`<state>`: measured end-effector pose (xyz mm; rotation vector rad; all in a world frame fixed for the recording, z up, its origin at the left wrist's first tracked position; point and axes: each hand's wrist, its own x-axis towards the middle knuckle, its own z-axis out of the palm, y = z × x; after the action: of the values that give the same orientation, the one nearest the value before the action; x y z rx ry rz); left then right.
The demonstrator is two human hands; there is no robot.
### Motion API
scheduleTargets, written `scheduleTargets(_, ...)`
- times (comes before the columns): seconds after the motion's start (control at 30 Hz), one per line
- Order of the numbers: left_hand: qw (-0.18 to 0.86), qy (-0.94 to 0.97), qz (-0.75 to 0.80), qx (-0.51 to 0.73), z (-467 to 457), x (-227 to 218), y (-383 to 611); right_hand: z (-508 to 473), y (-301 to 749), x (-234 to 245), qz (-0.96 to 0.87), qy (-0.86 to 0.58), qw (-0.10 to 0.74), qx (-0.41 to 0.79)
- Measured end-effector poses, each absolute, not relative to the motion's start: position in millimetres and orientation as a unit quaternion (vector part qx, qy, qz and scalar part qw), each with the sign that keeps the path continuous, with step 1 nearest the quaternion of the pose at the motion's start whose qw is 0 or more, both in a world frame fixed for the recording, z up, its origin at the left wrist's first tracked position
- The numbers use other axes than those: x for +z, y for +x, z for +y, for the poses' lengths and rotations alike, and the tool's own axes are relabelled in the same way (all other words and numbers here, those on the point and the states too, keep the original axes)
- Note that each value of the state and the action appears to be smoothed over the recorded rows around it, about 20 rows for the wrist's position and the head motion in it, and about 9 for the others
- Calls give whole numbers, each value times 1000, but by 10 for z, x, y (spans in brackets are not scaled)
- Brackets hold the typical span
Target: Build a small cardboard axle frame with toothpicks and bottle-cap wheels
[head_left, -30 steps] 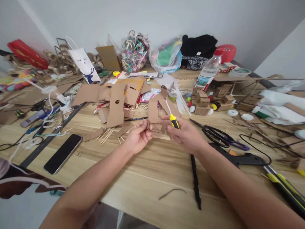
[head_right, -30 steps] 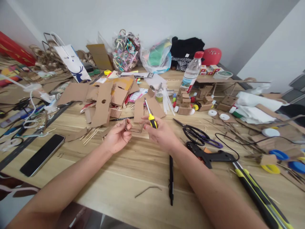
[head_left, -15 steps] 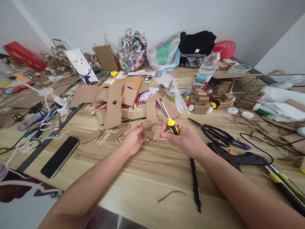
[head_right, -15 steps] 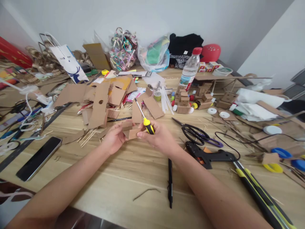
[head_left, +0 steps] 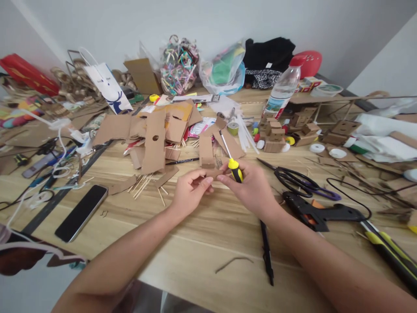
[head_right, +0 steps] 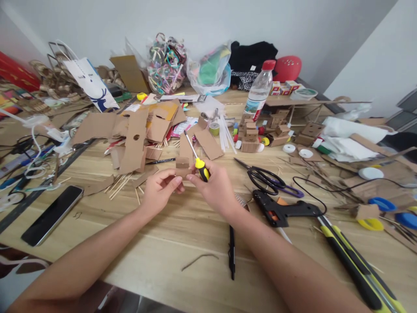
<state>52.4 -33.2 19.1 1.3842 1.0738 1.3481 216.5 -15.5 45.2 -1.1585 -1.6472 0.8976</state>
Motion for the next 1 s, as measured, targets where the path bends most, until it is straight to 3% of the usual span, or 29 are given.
scheduleTargets(0.23, 471, 503, 438, 577, -225, 177, 475, -256, 2098, 454, -671, -484, 459, 323)
scheduleTargets(0.43, 457, 423, 444, 644, -78, 156, 349, -415, 2043, 395, -716, -488, 355, 351)
scheduleTargets(0.63, 445, 423, 438, 656, -67, 148, 318, -490, 1955, 384, -728, -493, 303, 367)
scheduleTargets(1.0, 408, 457, 455, 646, -72, 117, 332, -505, 1932, 367, -727, -475, 320, 379)
